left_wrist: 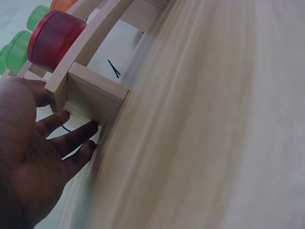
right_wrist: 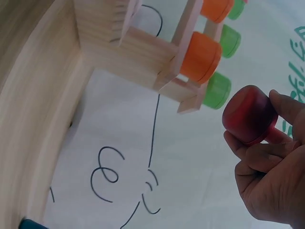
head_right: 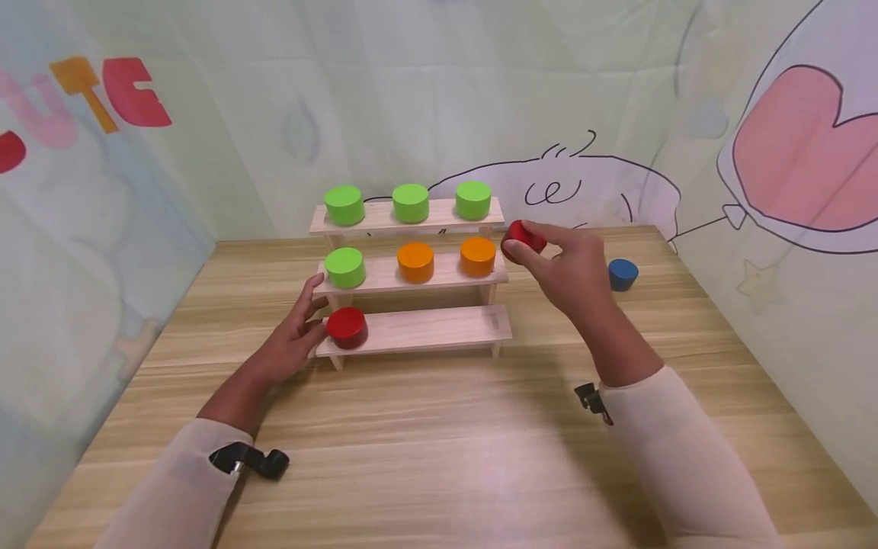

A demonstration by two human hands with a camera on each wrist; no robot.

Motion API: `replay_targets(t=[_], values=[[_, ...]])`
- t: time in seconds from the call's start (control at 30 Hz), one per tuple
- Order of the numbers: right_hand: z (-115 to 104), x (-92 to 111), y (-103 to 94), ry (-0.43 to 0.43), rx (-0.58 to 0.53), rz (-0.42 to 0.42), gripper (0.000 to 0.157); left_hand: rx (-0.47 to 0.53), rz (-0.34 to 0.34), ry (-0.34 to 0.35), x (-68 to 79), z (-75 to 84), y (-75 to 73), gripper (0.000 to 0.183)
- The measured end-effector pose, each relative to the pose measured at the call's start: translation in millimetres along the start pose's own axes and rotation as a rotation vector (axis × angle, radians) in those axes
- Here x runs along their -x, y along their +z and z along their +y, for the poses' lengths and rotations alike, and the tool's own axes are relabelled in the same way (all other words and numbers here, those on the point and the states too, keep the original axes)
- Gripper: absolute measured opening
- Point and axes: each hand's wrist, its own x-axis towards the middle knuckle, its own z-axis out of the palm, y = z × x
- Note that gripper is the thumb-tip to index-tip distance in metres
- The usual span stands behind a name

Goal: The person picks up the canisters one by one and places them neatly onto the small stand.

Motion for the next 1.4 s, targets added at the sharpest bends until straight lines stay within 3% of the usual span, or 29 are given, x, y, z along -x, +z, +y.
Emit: replay_targets(t=[0.27, 0.43, 0.7, 0.93, 1.2, 1.4], values=[[-22.5, 11.9, 8.2, -0.093, -0.005, -0.011, 0.045, -0.007, 0.0, -0.003, -0.1, 0.7, -1.1, 0.086], [-33.3, 18.1, 14.9, -0.12, -0.085, -0.066, 0.041, -0.005, -0.002, 0.005, -0.8, -0.5, -1.1, 0.085], [-45.3, 27.8, 31.3, -0.087, -0.225, -0.195, 0.043, 0.009, -0.007, 0.02, -0.7, -2.5, -0.6, 0.086], [-55.6, 31.8, 45.5, -0.116, -0.267, -0.232, 0.042, 0.006, -0.001, 0.01, -0.4, -2.4, -0.9, 0.086], [-62.3, 37.6, 64.2, -0.076, -0.344, -0.289, 0.048, 0.012, -0.004, 0.008, 0.3, -1.7, -0.6, 0.085], [-65.6, 43.1, 76.3, -0.025, -0.268, -0.294, 0.053, 0.01, -0.005, 0.003, 0.4, -1.3, -0.8, 0.085]])
